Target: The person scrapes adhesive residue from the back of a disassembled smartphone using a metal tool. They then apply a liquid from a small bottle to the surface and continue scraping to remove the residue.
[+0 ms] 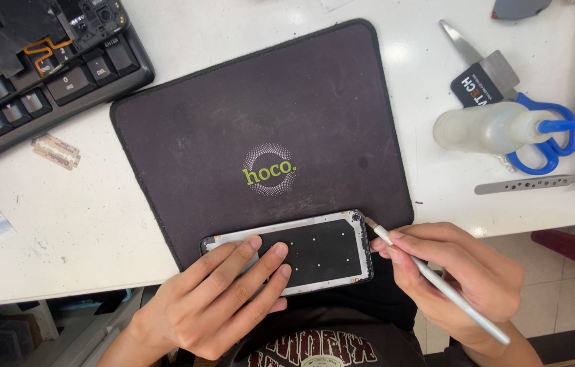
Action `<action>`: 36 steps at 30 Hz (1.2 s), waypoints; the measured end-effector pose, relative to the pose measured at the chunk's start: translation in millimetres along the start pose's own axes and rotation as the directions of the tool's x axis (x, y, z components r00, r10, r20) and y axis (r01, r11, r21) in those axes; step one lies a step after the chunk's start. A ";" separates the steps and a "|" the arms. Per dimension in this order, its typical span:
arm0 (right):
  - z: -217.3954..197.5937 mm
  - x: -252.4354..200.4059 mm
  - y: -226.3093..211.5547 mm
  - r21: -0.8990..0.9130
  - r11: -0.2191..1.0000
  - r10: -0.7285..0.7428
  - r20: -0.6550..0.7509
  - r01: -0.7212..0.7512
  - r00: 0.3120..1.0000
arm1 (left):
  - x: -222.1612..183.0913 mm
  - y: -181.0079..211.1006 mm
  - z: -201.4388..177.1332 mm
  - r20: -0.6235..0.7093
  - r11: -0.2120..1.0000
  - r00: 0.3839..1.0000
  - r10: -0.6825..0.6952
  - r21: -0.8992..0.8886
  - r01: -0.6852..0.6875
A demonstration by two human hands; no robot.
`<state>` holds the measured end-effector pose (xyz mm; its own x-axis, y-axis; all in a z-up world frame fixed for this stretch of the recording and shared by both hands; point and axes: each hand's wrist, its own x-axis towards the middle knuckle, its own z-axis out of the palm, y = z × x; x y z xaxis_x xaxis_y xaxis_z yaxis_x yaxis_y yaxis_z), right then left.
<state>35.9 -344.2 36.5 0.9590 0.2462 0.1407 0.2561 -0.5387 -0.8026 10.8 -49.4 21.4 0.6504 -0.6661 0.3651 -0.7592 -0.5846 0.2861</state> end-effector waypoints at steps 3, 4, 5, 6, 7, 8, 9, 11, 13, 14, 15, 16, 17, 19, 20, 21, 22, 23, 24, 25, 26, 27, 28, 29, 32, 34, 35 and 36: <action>-3.1 6.5 0.5 0.035 0.999 0.040 0.028 -0.041 0.999 | 1.3 -0.9 -2.0 0.017 1.000 1.000 -0.005 -0.030 0.006; -4.7 9.0 1.6 0.063 0.997 0.039 0.045 -0.041 0.998 | 1.2 -0.7 -2.0 0.027 0.999 1.000 -0.009 -0.044 0.010; -6.5 11.9 3.7 0.090 0.995 0.037 0.063 -0.043 0.997 | 1.1 -1.0 -1.3 0.017 0.999 1.000 -0.004 -0.040 0.005; -8.2 13.9 5.6 0.118 0.992 0.038 0.078 -0.047 0.996 | 0.9 -2.1 -0.9 0.010 0.999 1.000 0.004 -0.037 -0.004; -10.1 15.5 7.3 0.139 0.988 0.063 0.088 -0.075 0.994 | 0.7 -2.6 -0.6 0.003 0.999 1.000 0.012 -0.035 -0.012; -11.6 17.6 9.3 0.159 0.982 0.084 0.098 -0.098 0.992 | 0.8 -2.4 -0.1 0.004 0.999 1.000 0.007 -0.035 -0.006; -13.1 18.7 10.5 0.178 0.976 0.104 0.108 -0.122 0.989 | 0.9 -1.6 0.3 0.006 0.999 1.000 0.001 -0.036 -0.001; -14.7 17.1 9.7 0.138 0.986 0.082 0.110 -0.097 0.991 | 1.2 -1.1 0.8 0.009 0.999 1.000 -0.007 -0.045 0.007; -13.8 13.6 5.7 0.062 0.996 0.064 0.101 -0.071 0.993 | 0.6 -1.8 0.7 0.010 0.999 1.000 -0.014 -0.053 0.014; -13.4 11.1 1.8 0.006 0.998 0.057 0.092 -0.058 0.994 | 0.5 -1.7 0.9 0.009 0.999 1.000 -0.011 -0.045 0.011; -12.4 9.9 -1.7 -0.051 0.998 0.050 0.084 -0.046 0.995 | 0.5 -1.5 1.0 0.008 0.999 1.000 -0.008 -0.038 0.008; -11.1 9.9 -4.5 -0.063 0.998 0.031 0.078 -0.026 0.996 | 0.4 -1.6 1.2 0.007 1.000 1.000 -0.006 -0.030 0.006; -10.1 10.7 -7.3 -0.075 0.997 0.012 0.073 -0.006 0.997 | 0.3 -1.6 0.7 0.011 1.000 1.000 -0.007 -0.030 0.008; -9.6 14.9 -10.3 -0.054 0.998 0.023 0.078 -0.019 0.997 | 0.6 -2.5 -0.5 0.020 0.999 1.000 -0.007 -0.035 0.008; -10.0 18.9 -9.8 -0.019 0.999 0.046 0.089 -0.045 0.995 | 1.1 -3.6 -0.9 0.020 0.999 1.000 -0.002 -0.042 0.003; -9.9 23.3 -8.4 0.015 0.997 0.069 0.100 -0.071 0.993 | 1.5 -4.9 -1.3 0.020 0.999 1.000 0.003 -0.050 -0.002; -9.1 27.9 -5.2 0.066 0.997 0.037 0.115 -0.045 0.993 | 1.4 -4.6 -1.5 0.020 0.998 1.000 0.003 -0.058 -0.002; -7.2 32.3 -0.7 0.117 0.993 0.004 0.128 -0.019 0.992 | 1.3 -4.7 -1.5 0.013 0.999 1.000 0.001 -0.051 0.000; -6.5 33.5 1.8 0.168 0.986 -0.022 0.135 -0.001 0.991 | 1.4 -5.4 -1.9 0.010 0.999 1.000 0.004 -0.050 -0.004; -8.2 32.7 2.4 0.155 0.987 0.012 0.151 -0.035 0.988 | 2.1 -5.1 -2.4 0.008 0.999 1.000 0.008 -0.048 -0.007; -9.4 32.9 3.7 0.142 0.988 0.037 0.161 -0.060 0.986 | 3.5 -5.7 -2.4 0.008 0.999 1.000 0.002 -0.054 -0.001; -11.2 32.2 4.0 0.128 0.988 0.062 0.170 -0.084 0.983 | 4.8 -6.1 -2.7 0.008 0.998 1.000 -0.004 -0.060 0.005; -13.7 30.6 2.9 0.081 0.991 0.095 0.162 -0.109 0.982 | 4.6 -4.4 -3.8 0.013 0.997 1.000 -0.020 -0.069 0.021; -16.0 28.6 1.4 0.033 0.991 0.127 0.151 -0.133 0.980 | 4.2 -4.4 -3.7 0.005 0.998 1.000 -0.014 -0.060 0.015; -18.1 24.8 -0.3 0.028 0.989 0.140 0.132 -0.145 0.981 | 3.2 -6.7 -2.7 -0.011 0.999 1.000 0.001 -0.050 -0.002; -15.6 26.1 3.0 0.078 0.991 0.100 0.146 -0.112 0.984 | 3.8 -7.5 -2.7 -0.014 0.998 1.000 0.004 -0.062 -0.005; -12.3 27.3 6.5 0.106 0.990 0.074 0.161 -0.091 0.984 | 4.5 -7.5 -2.4 -0.018 0.998 1.000 0.006 -0.063 -0.007; -9.5 28.6 9.7 0.138 0.988 0.044 0.176 -0.069 0.983 | 5.0 -7.5 -2.7 -0.019 0.998 1.000 0.007 -0.060 -0.008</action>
<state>67.0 -350.1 38.2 0.9329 0.3600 0.0010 0.1701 -0.4384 -0.8825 19.6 -47.1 23.5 0.6447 -0.6611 0.3838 -0.7644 -0.5504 0.3358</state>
